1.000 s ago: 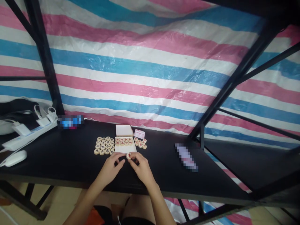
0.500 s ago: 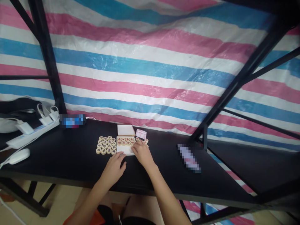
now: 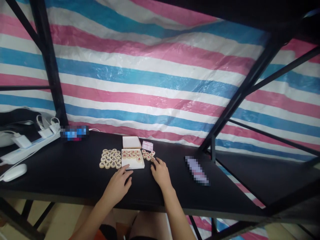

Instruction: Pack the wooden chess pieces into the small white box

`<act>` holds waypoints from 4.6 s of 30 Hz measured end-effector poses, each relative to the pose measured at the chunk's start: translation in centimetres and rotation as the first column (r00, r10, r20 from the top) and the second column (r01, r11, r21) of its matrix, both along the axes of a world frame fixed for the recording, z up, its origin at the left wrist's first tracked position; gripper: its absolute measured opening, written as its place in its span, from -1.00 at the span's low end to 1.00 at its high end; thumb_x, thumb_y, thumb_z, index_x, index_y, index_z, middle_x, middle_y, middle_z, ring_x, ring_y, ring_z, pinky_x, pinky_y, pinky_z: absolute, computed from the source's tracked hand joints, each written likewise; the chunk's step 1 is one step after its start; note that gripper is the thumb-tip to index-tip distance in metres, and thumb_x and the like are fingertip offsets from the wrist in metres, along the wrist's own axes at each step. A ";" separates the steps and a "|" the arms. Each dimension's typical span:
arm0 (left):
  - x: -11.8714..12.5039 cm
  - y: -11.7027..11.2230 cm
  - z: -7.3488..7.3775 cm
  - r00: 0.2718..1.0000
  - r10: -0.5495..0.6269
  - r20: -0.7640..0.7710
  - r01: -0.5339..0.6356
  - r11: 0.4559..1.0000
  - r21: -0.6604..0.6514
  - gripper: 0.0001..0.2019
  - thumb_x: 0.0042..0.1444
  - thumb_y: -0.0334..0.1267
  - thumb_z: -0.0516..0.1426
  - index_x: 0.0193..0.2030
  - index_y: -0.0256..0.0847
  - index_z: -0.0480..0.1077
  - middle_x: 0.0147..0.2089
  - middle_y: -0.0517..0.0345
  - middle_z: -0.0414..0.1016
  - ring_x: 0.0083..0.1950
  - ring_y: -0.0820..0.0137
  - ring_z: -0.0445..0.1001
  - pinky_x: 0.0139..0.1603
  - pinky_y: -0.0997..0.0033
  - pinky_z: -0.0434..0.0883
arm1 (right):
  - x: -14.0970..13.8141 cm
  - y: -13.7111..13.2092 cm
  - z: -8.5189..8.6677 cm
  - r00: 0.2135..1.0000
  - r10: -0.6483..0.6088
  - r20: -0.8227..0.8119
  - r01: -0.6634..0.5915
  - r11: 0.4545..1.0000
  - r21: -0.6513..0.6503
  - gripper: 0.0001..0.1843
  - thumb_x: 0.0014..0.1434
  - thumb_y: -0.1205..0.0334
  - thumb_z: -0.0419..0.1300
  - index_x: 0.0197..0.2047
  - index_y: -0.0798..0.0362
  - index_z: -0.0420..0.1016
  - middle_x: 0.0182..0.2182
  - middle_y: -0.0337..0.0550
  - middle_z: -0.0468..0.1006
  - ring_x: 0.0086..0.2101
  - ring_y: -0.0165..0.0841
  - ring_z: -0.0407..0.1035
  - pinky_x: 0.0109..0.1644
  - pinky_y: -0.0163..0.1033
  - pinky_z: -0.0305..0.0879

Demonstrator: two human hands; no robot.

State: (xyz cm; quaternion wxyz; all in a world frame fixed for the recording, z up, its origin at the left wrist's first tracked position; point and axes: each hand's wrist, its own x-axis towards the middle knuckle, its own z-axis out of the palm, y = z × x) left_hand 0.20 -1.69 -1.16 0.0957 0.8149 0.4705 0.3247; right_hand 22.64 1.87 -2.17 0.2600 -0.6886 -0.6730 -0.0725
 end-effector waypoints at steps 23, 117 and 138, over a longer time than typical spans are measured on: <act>-0.4 0.3 1.7 0.887 -0.091 0.452 0.266 0.902 -0.340 -0.72 0.17 -0.15 0.02 -0.19 -0.19 0.51 -0.22 0.10 0.61 -0.21 0.29 0.53 -0.14 0.41 0.40 | -6.6 -4.8 1.6 0.600 0.424 -0.678 -0.486 0.867 0.112 -0.80 0.10 0.20 0.18 -0.18 0.02 0.49 -0.32 -0.18 0.56 -0.34 -0.36 0.45 -0.32 -0.33 0.32; -0.1 0.8 -0.6 0.987 -0.034 0.155 0.050 0.994 -0.099 -0.73 0.10 -0.38 0.05 -0.07 -0.17 0.44 -0.02 0.02 0.42 0.03 0.24 0.39 0.11 0.18 0.33 | -6.8 2.6 4.5 0.882 0.419 0.216 -0.385 0.905 -0.183 -0.79 0.18 0.34 0.07 -0.29 0.12 0.54 -0.25 -0.01 0.51 -0.14 -0.21 0.28 0.01 -0.16 0.12; -0.1 1.0 -0.8 0.976 -0.021 0.219 0.037 0.997 -0.071 -0.79 0.09 -0.40 0.05 -0.19 -0.16 0.46 -0.08 0.05 0.45 -0.03 0.27 0.42 0.09 0.19 0.35 | -2.7 2.2 2.8 0.957 0.289 -0.025 -0.290 0.956 -0.049 -0.63 0.15 0.46 0.00 -0.02 0.09 0.46 -0.08 -0.01 0.48 -0.07 -0.24 0.30 0.05 -0.19 0.16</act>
